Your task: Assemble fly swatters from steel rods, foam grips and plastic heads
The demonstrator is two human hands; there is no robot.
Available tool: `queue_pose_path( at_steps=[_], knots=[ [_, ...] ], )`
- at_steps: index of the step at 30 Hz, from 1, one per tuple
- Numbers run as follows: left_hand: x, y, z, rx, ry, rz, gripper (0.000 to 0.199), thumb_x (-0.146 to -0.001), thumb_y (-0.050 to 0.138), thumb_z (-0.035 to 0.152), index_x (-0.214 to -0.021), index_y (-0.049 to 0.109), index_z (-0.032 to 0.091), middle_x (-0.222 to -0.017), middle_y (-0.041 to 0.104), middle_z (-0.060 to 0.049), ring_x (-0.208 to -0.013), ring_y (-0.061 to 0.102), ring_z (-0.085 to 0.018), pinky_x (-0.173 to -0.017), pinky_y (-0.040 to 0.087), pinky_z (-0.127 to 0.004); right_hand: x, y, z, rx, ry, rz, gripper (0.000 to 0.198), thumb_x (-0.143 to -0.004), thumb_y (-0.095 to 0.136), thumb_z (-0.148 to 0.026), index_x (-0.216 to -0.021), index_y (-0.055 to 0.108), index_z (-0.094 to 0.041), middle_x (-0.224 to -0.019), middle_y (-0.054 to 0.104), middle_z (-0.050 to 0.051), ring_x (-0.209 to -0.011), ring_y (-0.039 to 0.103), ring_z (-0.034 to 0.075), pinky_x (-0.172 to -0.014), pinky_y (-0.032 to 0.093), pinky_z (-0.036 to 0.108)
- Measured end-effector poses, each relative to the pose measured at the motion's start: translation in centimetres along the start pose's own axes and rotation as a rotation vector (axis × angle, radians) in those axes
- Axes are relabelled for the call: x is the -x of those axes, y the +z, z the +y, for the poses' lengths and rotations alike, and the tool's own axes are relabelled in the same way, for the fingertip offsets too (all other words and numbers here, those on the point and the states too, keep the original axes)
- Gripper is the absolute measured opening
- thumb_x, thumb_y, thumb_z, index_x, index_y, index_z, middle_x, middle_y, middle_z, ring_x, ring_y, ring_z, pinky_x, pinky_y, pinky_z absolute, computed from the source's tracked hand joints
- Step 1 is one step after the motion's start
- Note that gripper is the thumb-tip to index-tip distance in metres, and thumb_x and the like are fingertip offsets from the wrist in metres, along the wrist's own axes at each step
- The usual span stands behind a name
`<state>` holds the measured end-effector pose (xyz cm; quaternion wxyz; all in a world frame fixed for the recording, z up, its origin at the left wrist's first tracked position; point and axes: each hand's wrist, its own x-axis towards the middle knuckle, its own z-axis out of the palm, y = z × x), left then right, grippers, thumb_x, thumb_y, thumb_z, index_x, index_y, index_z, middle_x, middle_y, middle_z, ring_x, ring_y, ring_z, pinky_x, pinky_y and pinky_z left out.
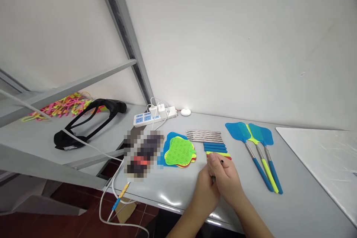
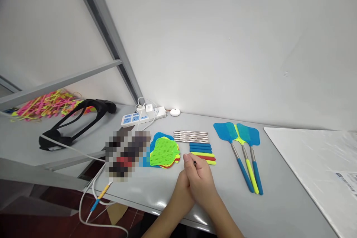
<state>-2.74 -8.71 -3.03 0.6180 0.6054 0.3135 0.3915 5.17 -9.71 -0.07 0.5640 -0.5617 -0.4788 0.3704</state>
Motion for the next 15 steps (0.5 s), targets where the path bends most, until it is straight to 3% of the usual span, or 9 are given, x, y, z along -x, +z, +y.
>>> queue_pose_path(
  at_steps=[4,9,13,15],
  knots=[
    [0.2,0.2,0.0,0.072,-0.002,0.002,0.023,-0.093,0.052,0.025,-0.111,0.064,0.015,-0.105,0.068,-0.009,-0.098,0.063,-0.023,-0.089,0.05,-0.034,0.6,-0.3,0.4,0.01,-0.056,-0.025,0.042,-0.098,0.043,-0.045,-0.063,0.037,-0.022,-0.058,0.039,-0.004,-0.056,0.039,0.012,-0.055,0.033,0.026],
    [1.2,-1.0,1.0,-0.091,0.025,0.052,0.016,-0.089,0.054,0.02,-0.102,0.063,0.016,-0.101,0.065,-0.008,-0.094,0.062,-0.021,-0.084,0.051,-0.032,2.2,0.1,1.1,0.009,-0.193,0.031,0.028,-0.098,0.045,-0.034,-0.074,0.05,-0.022,-0.068,0.05,-0.002,-0.064,0.049,0.014,-0.062,0.041,0.026],
    [2.5,-4.3,2.9,-0.336,0.082,-0.102,0.047,-0.08,0.057,0.008,-0.124,0.058,0.023,-0.122,0.062,-0.008,-0.113,0.057,-0.022,-0.1,0.045,-0.036,3.5,0.1,2.4,0.075,-0.22,0.032,0.019,-0.096,0.046,-0.032,-0.086,0.058,-0.022,-0.082,0.06,0.003,-0.079,0.057,0.017,-0.072,0.047,0.028],
    [2.8,-6.4,3.4,-0.516,0.148,-0.092,0.056,-0.079,0.051,0.003,-0.13,0.055,0.025,-0.129,0.059,-0.007,-0.12,0.053,-0.022,-0.106,0.04,-0.038,4.1,-0.1,3.2,0.114,-0.215,0.033,0.019,-0.095,0.047,-0.034,-0.086,0.06,-0.022,-0.081,0.06,0.003,-0.076,0.058,0.018,-0.068,0.047,0.028]
  ],
)
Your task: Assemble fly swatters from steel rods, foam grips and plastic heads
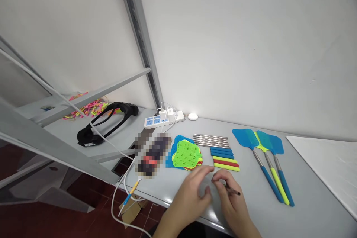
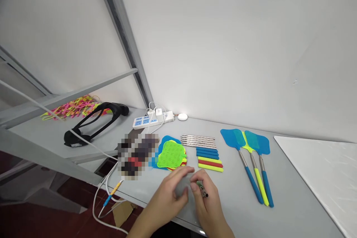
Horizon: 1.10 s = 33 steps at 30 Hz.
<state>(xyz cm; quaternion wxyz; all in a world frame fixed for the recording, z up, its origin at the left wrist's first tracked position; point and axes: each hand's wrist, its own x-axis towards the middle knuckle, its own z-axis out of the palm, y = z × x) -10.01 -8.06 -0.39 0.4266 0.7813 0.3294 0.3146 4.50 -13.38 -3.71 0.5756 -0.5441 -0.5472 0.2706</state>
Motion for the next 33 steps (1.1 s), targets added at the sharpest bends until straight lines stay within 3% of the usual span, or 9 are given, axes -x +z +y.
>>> queue_pose_path(
  at_steps=[3,5,9,13,19,23,26,29,33],
  knots=[
    [0.3,-2.2,-1.7,-0.323,0.074,0.123,0.058,-0.081,0.046,0.003,-0.134,0.051,0.025,-0.136,0.054,-0.007,-0.128,0.046,-0.024,-0.109,0.037,-0.043,1.3,-0.1,0.6,0.059,0.076,0.088,0.019,-0.094,0.049,-0.038,-0.085,0.058,-0.023,-0.07,0.056,0.0,-0.059,0.051,0.016,-0.056,0.042,0.027],
    [0.3,-3.0,-3.1,-0.501,0.053,0.181,0.061,-0.083,0.047,0.005,-0.141,0.045,0.025,-0.14,0.053,-0.007,-0.133,0.04,-0.026,-0.11,0.033,-0.047,2.1,-0.2,0.5,0.075,0.121,0.154,0.02,-0.093,0.05,-0.043,-0.091,0.055,-0.023,-0.066,0.054,-0.002,-0.054,0.048,0.015,-0.053,0.04,0.027],
    [0.7,-3.6,-5.2,-0.675,-0.018,0.219,0.06,-0.086,0.048,0.008,-0.143,0.042,0.025,-0.135,0.058,-0.007,-0.132,0.042,-0.028,-0.113,0.021,-0.055,2.6,-0.8,-0.6,0.149,0.174,0.169,0.03,-0.094,0.044,-0.049,-0.105,0.054,-0.023,-0.079,0.065,0.003,-0.067,0.061,0.019,-0.06,0.047,0.029],
    [1.5,-3.6,-6.3,-0.716,-0.029,0.286,0.046,-0.089,0.046,0.009,-0.131,0.054,0.025,-0.119,0.068,-0.007,-0.116,0.055,-0.026,-0.108,0.023,-0.055,1.9,-2.0,-1.1,0.359,0.158,0.049,0.03,-0.096,0.041,-0.045,-0.107,0.06,-0.025,-0.099,0.071,0.008,-0.089,0.068,0.022,-0.072,0.054,0.031],
    [1.8,-3.9,-6.3,-0.735,0.066,0.345,0.029,-0.095,0.044,0.014,-0.112,0.066,0.025,-0.1,0.074,-0.004,-0.1,0.06,-0.024,-0.101,0.03,-0.05,1.5,-2.9,-0.8,0.517,0.132,-0.027,0.029,-0.095,0.044,-0.043,-0.109,0.063,-0.026,-0.105,0.072,0.007,-0.089,0.07,0.022,-0.072,0.057,0.029],
    [1.6,-4.1,-6.4,-0.728,-0.012,0.443,0.034,-0.094,0.052,0.027,-0.126,0.059,0.022,-0.124,0.065,-0.01,-0.113,0.053,-0.028,-0.097,0.037,-0.047,1.5,-3.0,-1.0,0.532,0.17,-0.058,0.028,-0.094,0.045,-0.044,-0.106,0.064,-0.026,-0.101,0.073,0.007,-0.085,0.071,0.022,-0.068,0.056,0.028],
    [1.4,-4.1,-6.8,-0.777,-0.07,0.384,0.042,-0.09,0.059,0.035,-0.131,0.057,0.027,-0.138,0.057,-0.008,-0.122,0.046,-0.033,-0.096,0.038,-0.051,1.6,-3.0,-1.0,0.522,0.181,-0.069,0.028,-0.093,0.046,-0.045,-0.102,0.065,-0.026,-0.097,0.074,0.006,-0.082,0.071,0.022,-0.066,0.056,0.028],
    [1.6,-4.1,-7.0,-0.833,-0.043,0.316,0.031,-0.09,0.059,0.029,-0.12,0.065,0.03,-0.133,0.061,-0.005,-0.123,0.046,-0.034,-0.098,0.034,-0.055,1.8,-3.1,-1.0,0.506,0.208,-0.083,0.028,-0.093,0.047,-0.045,-0.1,0.066,-0.025,-0.094,0.073,0.006,-0.079,0.07,0.021,-0.066,0.055,0.028],
    [1.9,-3.8,-6.6,-0.819,0.046,0.373,0.031,-0.093,0.051,0.016,-0.115,0.068,0.03,-0.122,0.068,-0.004,-0.115,0.053,-0.031,-0.096,0.036,-0.054,2.2,-3.3,-1.0,0.469,0.268,-0.098,0.03,-0.092,0.046,-0.048,-0.1,0.065,-0.025,-0.095,0.072,0.007,-0.08,0.069,0.022,-0.069,0.054,0.03]
  ],
)
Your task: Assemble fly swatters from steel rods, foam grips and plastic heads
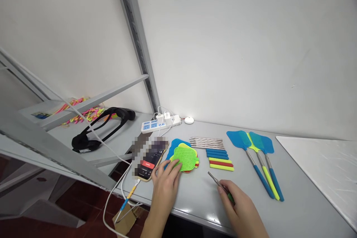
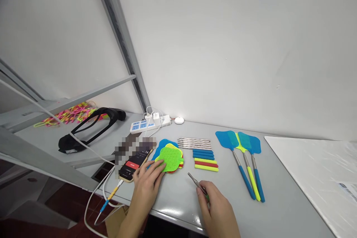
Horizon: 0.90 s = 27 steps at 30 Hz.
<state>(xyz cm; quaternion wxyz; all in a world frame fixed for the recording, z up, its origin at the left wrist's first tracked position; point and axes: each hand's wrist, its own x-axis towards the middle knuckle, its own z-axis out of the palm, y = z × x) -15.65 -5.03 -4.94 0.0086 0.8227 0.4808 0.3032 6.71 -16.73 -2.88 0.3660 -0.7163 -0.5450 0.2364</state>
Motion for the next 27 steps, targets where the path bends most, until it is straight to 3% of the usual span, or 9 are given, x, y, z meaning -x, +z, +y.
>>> queue_pose_path(
  at_steps=[6,9,12,15,17,19,22,24,27],
  knots=[
    [0.2,-1.3,2.9,0.322,0.178,0.254,0.05,-0.091,0.041,0.002,-0.123,0.066,0.032,-0.122,0.066,-0.006,-0.114,0.056,-0.024,-0.096,0.048,-0.043,-0.1,-0.2,-0.8,-0.331,0.139,0.032,0.039,-0.084,0.057,-0.058,-0.103,0.065,-0.024,-0.083,0.067,0.005,-0.075,0.064,0.021,-0.065,0.051,0.029],
    [0.7,-1.9,5.2,0.419,0.293,0.174,0.053,-0.089,0.046,0.001,-0.127,0.063,0.035,-0.129,0.062,-0.006,-0.122,0.053,-0.024,-0.099,0.048,-0.042,-0.1,-0.7,-1.4,-0.732,0.302,0.061,0.052,-0.082,0.056,-0.066,-0.112,0.062,-0.024,-0.067,0.056,-0.001,-0.047,0.046,0.012,-0.042,0.037,0.023],
    [1.3,-1.9,7.3,0.493,0.288,0.106,0.05,-0.089,0.055,0.007,-0.125,0.063,0.04,-0.141,0.054,-0.004,-0.13,0.048,-0.026,-0.105,0.045,-0.044,0.2,-1.7,-1.5,-1.014,0.416,0.003,0.051,-0.078,0.064,-0.063,-0.11,0.06,-0.023,-0.054,0.035,-0.009,-0.039,0.017,0.004,-0.037,0.017,0.019],
    [1.9,-1.6,9.6,0.744,0.083,0.177,0.04,-0.091,0.056,0.016,-0.122,0.065,0.041,-0.157,0.032,-0.001,-0.141,0.037,-0.029,-0.11,0.038,-0.049,0.6,-2.3,-1.4,-1.066,0.428,0.002,0.049,-0.07,0.078,-0.053,-0.101,0.059,-0.022,-0.056,0.029,-0.011,-0.042,0.013,0.003,-0.039,0.015,0.017],
    [2.2,-1.2,11.3,1.12,-0.171,0.177,0.045,-0.091,0.059,0.028,-0.134,0.054,0.038,-0.16,0.026,-0.005,-0.142,0.033,-0.032,-0.109,0.039,-0.051,0.8,-2.1,-1.4,-1.06,0.411,0.044,0.049,-0.07,0.078,-0.053,-0.102,0.059,-0.022,-0.057,0.031,-0.011,-0.042,0.014,0.003,-0.038,0.016,0.017],
    [2.6,-0.6,12.9,1.548,-0.439,0.046,0.06,-0.085,0.065,0.043,-0.141,0.047,0.03,-0.152,0.04,-0.013,-0.138,0.041,-0.034,-0.106,0.043,-0.051,0.9,-1.5,-1.8,-1.02,0.376,0.073,0.047,-0.074,0.074,-0.053,-0.106,0.059,-0.023,-0.057,0.037,-0.01,-0.04,0.02,0.004,-0.037,0.024,0.018],
    [3.1,0.4,14.1,1.862,-0.817,-0.139,0.057,-0.076,0.075,0.045,-0.125,0.062,0.018,-0.128,0.064,-0.017,-0.125,0.056,-0.034,-0.106,0.044,-0.048,1.0,-0.5,-2.6,-0.868,0.238,0.062,0.039,-0.079,0.069,-0.051,-0.105,0.061,-0.023,-0.073,0.059,-0.001,-0.052,0.049,0.011,-0.055,0.049,0.025],
    [3.2,0.7,14.2,1.88,-1.001,-0.105,0.049,-0.073,0.08,0.036,-0.116,0.067,0.016,-0.121,0.069,-0.015,-0.12,0.06,-0.032,-0.107,0.045,-0.046,1.2,-0.1,-3.1,-0.728,0.122,0.041,0.037,-0.082,0.066,-0.05,-0.106,0.062,-0.022,-0.091,0.066,0.005,-0.074,0.061,0.018,-0.073,0.054,0.03],
    [2.3,0.0,13.4,1.913,-1.096,0.039,0.049,-0.076,0.078,0.027,-0.122,0.062,0.018,-0.12,0.069,-0.014,-0.114,0.064,-0.03,-0.103,0.049,-0.046,1.8,0.0,-3.2,-0.523,0.029,0.067,0.039,-0.089,0.056,-0.048,-0.12,0.058,-0.024,-0.099,0.066,0.007,-0.087,0.065,0.02,-0.078,0.054,0.029]
  ],
)
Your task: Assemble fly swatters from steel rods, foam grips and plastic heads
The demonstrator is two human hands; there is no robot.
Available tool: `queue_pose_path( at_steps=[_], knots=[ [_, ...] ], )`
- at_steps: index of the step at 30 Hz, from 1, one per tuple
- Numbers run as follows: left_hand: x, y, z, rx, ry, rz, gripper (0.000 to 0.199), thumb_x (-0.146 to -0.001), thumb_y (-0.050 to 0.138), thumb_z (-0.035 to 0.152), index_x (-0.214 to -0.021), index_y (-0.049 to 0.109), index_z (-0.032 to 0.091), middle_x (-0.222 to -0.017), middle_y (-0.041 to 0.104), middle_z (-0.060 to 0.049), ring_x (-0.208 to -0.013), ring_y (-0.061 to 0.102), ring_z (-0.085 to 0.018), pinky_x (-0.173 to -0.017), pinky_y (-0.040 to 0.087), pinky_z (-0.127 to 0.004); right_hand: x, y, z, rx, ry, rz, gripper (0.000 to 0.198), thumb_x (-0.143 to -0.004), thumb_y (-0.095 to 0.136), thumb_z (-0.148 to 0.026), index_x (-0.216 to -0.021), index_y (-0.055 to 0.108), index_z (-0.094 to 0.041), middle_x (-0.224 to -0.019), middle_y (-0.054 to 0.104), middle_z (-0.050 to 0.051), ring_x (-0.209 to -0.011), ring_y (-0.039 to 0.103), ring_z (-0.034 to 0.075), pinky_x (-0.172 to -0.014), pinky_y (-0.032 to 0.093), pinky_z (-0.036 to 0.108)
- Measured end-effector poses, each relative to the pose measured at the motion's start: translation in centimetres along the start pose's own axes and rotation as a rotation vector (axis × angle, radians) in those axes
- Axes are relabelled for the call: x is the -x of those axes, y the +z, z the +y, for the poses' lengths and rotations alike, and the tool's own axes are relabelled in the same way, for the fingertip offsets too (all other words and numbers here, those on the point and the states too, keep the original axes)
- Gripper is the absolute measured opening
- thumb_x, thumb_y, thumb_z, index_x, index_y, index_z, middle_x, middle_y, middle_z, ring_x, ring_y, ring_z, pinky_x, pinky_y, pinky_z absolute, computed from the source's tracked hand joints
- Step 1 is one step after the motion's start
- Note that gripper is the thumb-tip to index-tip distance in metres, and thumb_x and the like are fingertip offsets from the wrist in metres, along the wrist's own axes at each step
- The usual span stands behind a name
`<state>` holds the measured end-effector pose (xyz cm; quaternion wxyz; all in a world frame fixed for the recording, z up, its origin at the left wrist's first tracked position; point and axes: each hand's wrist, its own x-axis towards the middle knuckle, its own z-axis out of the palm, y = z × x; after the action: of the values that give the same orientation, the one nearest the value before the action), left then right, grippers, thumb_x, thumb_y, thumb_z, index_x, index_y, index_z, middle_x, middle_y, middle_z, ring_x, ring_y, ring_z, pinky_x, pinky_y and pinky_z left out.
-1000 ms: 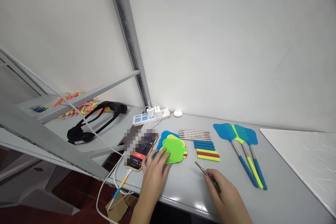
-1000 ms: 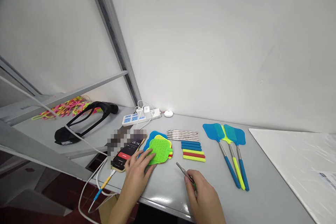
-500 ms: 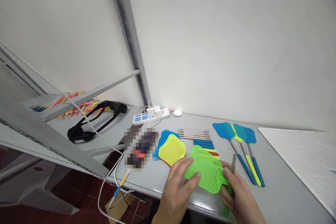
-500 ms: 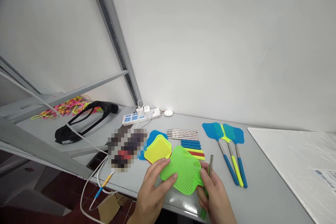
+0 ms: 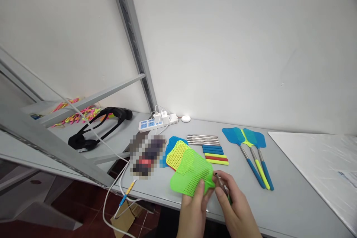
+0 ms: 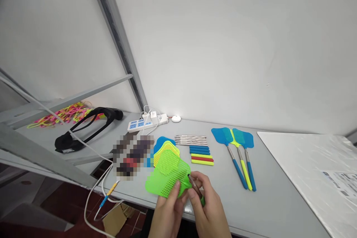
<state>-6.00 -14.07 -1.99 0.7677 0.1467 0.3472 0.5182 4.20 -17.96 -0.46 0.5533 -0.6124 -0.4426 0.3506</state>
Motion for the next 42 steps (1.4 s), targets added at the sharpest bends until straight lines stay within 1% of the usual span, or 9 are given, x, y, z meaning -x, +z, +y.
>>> queue_pose_path(
  at_steps=[3,8,16,22,25,30,35,39,42],
  knots=[
    [0.1,0.8,2.6,0.045,0.082,-0.032,0.051,-0.084,0.07,0.027,-0.131,0.053,0.015,-0.115,0.071,-0.017,-0.109,0.067,-0.031,-0.101,0.05,-0.05,0.4,-0.5,0.2,0.205,-0.073,0.013,0.033,-0.096,0.045,-0.043,-0.122,0.056,-0.026,-0.092,0.064,0.003,-0.082,0.065,0.017,-0.074,0.053,0.025],
    [0.9,2.0,5.6,0.011,0.16,-0.027,0.047,-0.087,0.067,0.032,-0.128,0.052,0.013,-0.115,0.069,-0.019,-0.104,0.069,-0.034,-0.098,0.05,-0.052,0.3,-1.1,0.3,0.393,-0.338,-0.122,0.022,-0.099,0.042,-0.031,-0.112,0.06,-0.027,-0.085,0.06,0.001,-0.076,0.063,0.014,-0.067,0.051,0.021],
    [1.7,2.2,5.0,-0.063,0.225,-0.105,0.05,-0.087,0.067,0.033,-0.132,0.052,0.016,-0.107,0.07,-0.016,-0.091,0.07,-0.028,-0.087,0.053,-0.05,0.5,-1.2,-0.6,0.531,-0.521,-0.1,0.028,-0.099,0.043,-0.023,-0.123,0.058,-0.026,-0.085,0.059,0.003,-0.07,0.063,0.013,-0.063,0.052,0.02],
    [1.5,1.6,4.7,-0.181,0.244,-0.143,0.026,-0.087,0.068,0.032,-0.105,0.066,0.014,-0.091,0.071,-0.011,-0.089,0.068,-0.024,-0.089,0.053,-0.044,0.6,-1.8,-0.5,0.655,-0.577,-0.066,0.028,-0.099,0.044,-0.025,-0.123,0.06,-0.024,-0.083,0.059,0.004,-0.064,0.062,0.013,-0.058,0.05,0.02],
    [1.5,1.4,4.6,-0.221,0.229,-0.1,0.03,-0.083,0.072,0.034,-0.105,0.067,0.015,-0.092,0.072,-0.009,-0.094,0.068,-0.025,-0.093,0.051,-0.043,0.8,-1.9,-0.6,0.713,-0.588,-0.041,0.028,-0.099,0.045,-0.025,-0.122,0.06,-0.025,-0.083,0.06,0.004,-0.065,0.062,0.013,-0.059,0.05,0.02],
    [1.6,0.9,3.5,-0.28,0.195,-0.096,0.034,-0.079,0.075,0.039,-0.103,0.07,0.016,-0.094,0.074,-0.01,-0.097,0.069,-0.027,-0.094,0.05,-0.042,0.8,-2.0,-1.5,0.621,-0.473,-0.14,0.027,-0.1,0.04,-0.027,-0.112,0.064,-0.024,-0.079,0.06,0.003,-0.065,0.061,0.014,-0.058,0.048,0.022],
    [1.5,0.7,2.9,-0.237,0.208,-0.234,0.026,-0.082,0.071,0.04,-0.096,0.071,0.018,-0.09,0.074,-0.009,-0.105,0.066,-0.029,-0.095,0.049,-0.044,0.1,-2.2,-3.4,0.312,-0.124,-0.325,0.034,-0.098,0.043,-0.042,-0.088,0.068,-0.022,-0.08,0.064,0.004,-0.078,0.061,0.018,-0.071,0.049,0.026],
    [0.9,0.3,3.3,-0.336,0.195,-0.275,0.028,-0.088,0.065,0.042,-0.087,0.074,0.016,-0.097,0.073,-0.011,-0.111,0.063,-0.029,-0.102,0.043,-0.043,-0.4,-1.8,-4.0,0.052,0.188,-0.438,0.041,-0.093,0.048,-0.055,-0.087,0.069,-0.02,-0.086,0.067,0.004,-0.083,0.061,0.019,-0.078,0.048,0.029],
    [0.3,-0.3,3.2,-0.408,0.151,-0.255,0.032,-0.087,0.065,0.044,-0.098,0.074,0.016,-0.106,0.072,-0.013,-0.11,0.062,-0.028,-0.102,0.043,-0.043,-0.8,-1.3,-3.9,-0.073,0.26,-0.478,0.041,-0.092,0.048,-0.056,-0.099,0.068,-0.02,-0.088,0.067,0.003,-0.08,0.06,0.017,-0.077,0.049,0.029]
  ],
)
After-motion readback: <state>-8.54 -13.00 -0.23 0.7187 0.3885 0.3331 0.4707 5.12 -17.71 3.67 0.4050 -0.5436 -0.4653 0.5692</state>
